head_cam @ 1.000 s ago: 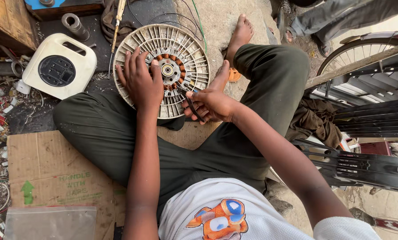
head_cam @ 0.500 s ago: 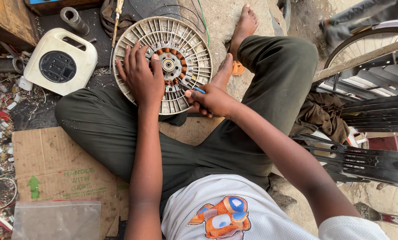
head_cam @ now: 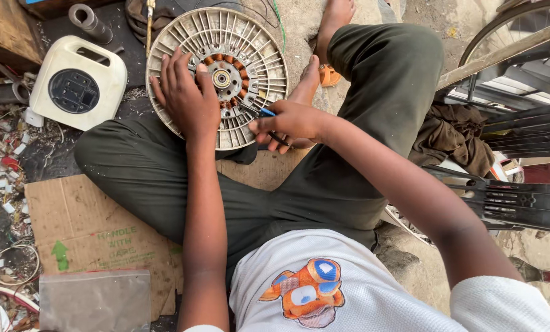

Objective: The person sits on the ground and uses pliers to adjust and tighten copper windings on a circular electric motor stator. They repeatedly reposition the stator and use the pliers to manipulate individual coils around the central hub.

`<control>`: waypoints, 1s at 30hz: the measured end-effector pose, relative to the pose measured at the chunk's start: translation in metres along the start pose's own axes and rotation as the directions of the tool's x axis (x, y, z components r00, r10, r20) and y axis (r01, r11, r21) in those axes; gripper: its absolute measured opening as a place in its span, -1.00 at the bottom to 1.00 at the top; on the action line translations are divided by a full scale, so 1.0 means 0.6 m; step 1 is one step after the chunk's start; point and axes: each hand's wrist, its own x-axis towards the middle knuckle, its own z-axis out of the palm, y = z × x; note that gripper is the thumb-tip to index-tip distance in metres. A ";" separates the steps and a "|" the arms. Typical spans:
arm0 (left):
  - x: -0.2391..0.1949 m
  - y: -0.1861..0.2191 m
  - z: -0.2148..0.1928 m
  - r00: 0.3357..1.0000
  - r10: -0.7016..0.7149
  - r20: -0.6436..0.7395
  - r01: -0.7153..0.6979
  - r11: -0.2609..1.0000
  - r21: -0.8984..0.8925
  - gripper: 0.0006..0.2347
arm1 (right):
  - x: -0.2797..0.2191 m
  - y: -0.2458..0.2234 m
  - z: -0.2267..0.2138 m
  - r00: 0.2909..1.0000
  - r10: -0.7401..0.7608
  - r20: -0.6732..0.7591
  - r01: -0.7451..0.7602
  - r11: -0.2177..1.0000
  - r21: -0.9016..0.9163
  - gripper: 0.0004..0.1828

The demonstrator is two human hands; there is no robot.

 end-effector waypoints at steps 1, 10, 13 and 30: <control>-0.002 0.000 0.000 1.000 -0.007 0.002 0.007 1.000 0.000 -0.68 | 0.002 0.004 0.001 1.000 -0.015 -0.010 0.015 0.998 -0.063 -0.56; -0.001 0.010 -0.008 1.000 -0.005 -0.008 0.005 1.000 0.006 -0.69 | -0.028 0.005 0.035 0.998 0.058 -0.008 -0.055 0.976 0.208 -0.54; -0.005 0.003 -0.004 1.000 0.011 -0.013 -0.011 1.000 0.016 -0.69 | -0.025 0.000 0.028 0.990 0.073 -0.122 -0.088 0.989 -0.120 -0.42; -0.002 -0.021 0.025 0.996 0.075 -0.052 -0.077 0.996 -0.041 -0.73 | 0.068 0.103 0.025 0.984 -0.144 -0.106 0.156 0.981 0.118 -0.73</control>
